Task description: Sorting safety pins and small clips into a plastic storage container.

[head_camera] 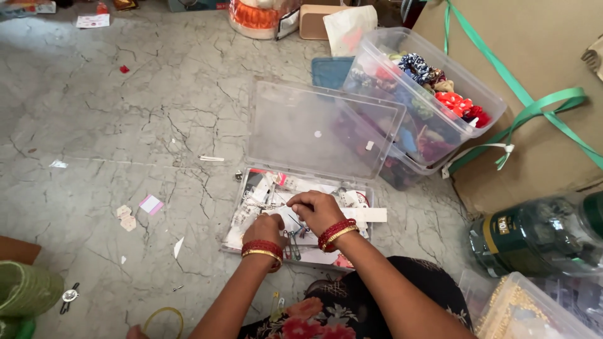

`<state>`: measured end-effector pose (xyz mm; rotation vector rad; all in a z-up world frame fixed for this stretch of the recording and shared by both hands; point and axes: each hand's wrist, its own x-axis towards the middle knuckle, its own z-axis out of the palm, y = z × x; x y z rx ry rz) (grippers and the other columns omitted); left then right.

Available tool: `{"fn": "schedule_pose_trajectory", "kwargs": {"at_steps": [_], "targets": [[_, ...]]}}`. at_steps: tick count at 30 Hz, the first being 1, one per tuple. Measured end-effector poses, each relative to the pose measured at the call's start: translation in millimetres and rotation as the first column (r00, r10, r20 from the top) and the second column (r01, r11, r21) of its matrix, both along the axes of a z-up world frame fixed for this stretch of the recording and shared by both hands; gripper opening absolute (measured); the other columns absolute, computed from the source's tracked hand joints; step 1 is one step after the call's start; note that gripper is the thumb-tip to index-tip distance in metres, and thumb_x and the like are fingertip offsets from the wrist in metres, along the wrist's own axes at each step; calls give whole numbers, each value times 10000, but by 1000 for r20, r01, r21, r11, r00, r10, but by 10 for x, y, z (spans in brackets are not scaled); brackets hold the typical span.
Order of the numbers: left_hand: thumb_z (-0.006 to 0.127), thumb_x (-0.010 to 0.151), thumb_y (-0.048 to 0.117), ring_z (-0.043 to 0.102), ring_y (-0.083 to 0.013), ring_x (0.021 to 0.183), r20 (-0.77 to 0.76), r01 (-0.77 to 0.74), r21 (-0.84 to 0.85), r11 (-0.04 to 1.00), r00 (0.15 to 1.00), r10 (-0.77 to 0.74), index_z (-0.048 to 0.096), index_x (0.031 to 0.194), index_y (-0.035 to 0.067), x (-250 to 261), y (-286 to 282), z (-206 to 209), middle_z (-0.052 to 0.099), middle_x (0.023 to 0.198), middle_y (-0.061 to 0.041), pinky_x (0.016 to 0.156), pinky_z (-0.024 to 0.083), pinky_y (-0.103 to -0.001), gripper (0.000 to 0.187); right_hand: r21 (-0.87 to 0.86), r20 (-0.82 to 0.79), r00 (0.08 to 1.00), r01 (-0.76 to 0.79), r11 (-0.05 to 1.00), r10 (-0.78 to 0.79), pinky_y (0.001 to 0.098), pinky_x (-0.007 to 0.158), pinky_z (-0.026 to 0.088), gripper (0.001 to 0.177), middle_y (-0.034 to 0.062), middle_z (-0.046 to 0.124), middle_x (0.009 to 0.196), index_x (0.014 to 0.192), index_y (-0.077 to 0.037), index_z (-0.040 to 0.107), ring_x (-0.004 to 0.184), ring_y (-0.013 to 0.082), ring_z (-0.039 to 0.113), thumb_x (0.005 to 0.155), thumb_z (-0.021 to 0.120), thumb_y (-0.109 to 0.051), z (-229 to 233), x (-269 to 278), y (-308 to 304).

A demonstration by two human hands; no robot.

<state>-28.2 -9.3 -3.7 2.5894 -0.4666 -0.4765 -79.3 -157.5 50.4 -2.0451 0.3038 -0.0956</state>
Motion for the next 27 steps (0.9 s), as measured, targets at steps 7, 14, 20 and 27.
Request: {"fn": "schedule_pose_trajectory", "kwargs": {"at_steps": [7, 14, 20, 27], "targets": [[832, 744, 160, 694, -304, 1050, -11, 6, 30, 1000, 1000, -5, 803, 937, 147, -16, -22, 17, 663, 1167, -131, 919, 564, -413, 195, -22, 0, 1000, -19, 1000, 19, 282, 636, 551, 159, 46, 717, 846, 1040, -46, 784, 676, 93, 636, 910, 694, -67, -36, 15, -13], [716, 834, 120, 718, -329, 1016, 107, -9, 177, 984, 994, -10, 752, 1024, 57, -105, -132, -157, 616, 1281, -180, 824, 596, -413, 203, -38, -4, 1000, -30, 999, 30, 279, 657, 564, 162, 42, 733, 874, 1038, -58, 785, 691, 98, 656, 904, 694, -68, -57, 21, -39], [679, 857, 97, 730, -325, 985, 114, -27, 188, 982, 993, 5, 742, 1028, 35, -132, -141, -222, 573, 1344, -197, 795, 602, -410, 193, -43, -4, 999, -32, 999, 32, 284, 662, 564, 162, 48, 734, 895, 1039, -62, 786, 699, 105, 658, 905, 694, -69, -58, 14, -36], [700, 832, 100, 716, -354, 1001, 90, -41, 124, 991, 995, 30, 736, 1023, 13, -203, -124, -130, 555, 1358, -225, 813, 600, -416, 213, -51, 3, 1000, -29, 998, 30, 285, 666, 564, 162, 51, 735, 890, 1041, -63, 784, 704, 105, 661, 903, 698, -68, -113, 19, -47]]}}
